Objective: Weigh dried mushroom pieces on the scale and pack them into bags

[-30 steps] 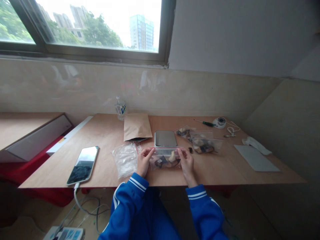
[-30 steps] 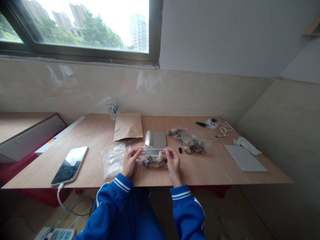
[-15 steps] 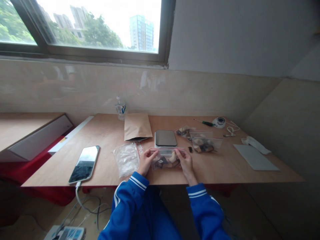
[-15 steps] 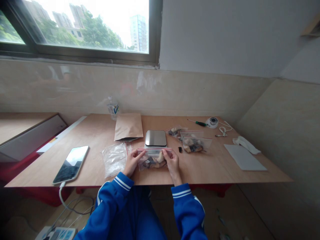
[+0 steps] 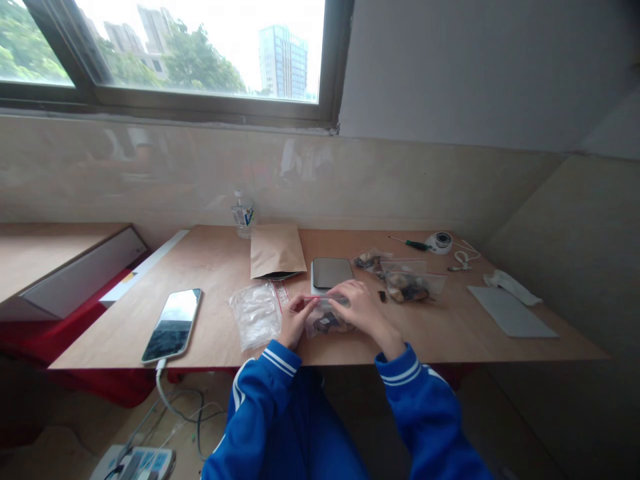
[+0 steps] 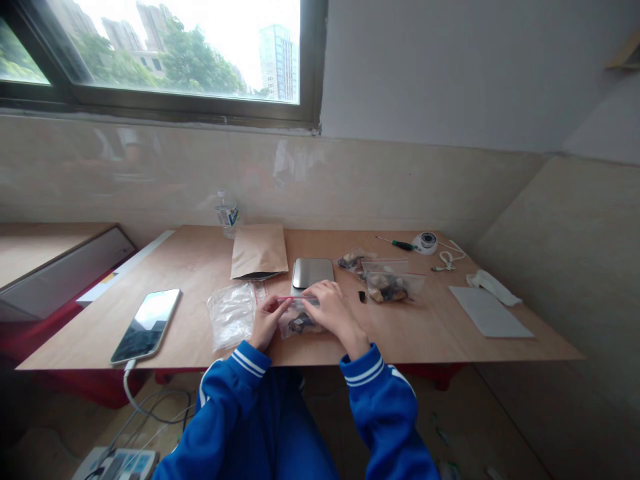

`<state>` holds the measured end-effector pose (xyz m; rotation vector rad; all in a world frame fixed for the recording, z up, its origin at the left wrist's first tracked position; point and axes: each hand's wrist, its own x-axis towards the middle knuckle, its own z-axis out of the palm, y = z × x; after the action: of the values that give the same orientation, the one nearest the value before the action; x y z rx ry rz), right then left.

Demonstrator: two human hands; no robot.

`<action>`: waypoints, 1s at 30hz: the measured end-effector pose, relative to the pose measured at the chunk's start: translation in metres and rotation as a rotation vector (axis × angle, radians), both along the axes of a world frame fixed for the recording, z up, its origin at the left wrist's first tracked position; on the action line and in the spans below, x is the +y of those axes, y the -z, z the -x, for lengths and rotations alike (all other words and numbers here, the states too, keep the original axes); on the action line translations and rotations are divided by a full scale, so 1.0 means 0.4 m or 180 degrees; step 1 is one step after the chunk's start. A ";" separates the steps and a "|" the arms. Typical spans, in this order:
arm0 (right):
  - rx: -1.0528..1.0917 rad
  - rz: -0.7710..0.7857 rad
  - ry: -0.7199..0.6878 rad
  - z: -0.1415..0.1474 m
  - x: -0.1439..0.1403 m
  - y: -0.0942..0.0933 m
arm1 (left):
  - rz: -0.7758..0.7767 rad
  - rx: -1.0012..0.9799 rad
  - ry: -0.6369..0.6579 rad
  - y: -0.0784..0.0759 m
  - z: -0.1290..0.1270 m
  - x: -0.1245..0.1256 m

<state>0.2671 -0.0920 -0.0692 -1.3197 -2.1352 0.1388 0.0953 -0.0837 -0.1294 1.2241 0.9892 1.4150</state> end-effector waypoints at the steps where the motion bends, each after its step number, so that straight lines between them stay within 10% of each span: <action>1: -0.0268 0.0159 -0.0130 0.011 0.007 -0.019 | -0.0047 0.0021 -0.0038 0.002 0.000 0.000; 10: -0.1426 0.0093 -0.0329 0.072 0.034 -0.054 | -0.0327 0.0139 -0.0195 0.005 0.002 -0.003; 30: -0.1344 -0.0261 0.0009 0.091 0.015 -0.014 | -0.0284 0.0247 -0.0356 0.002 0.000 -0.006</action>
<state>0.2305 -0.0860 -0.0635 -1.3981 -2.4536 -0.2486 0.0953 -0.0860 -0.1301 1.3149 1.0718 1.5221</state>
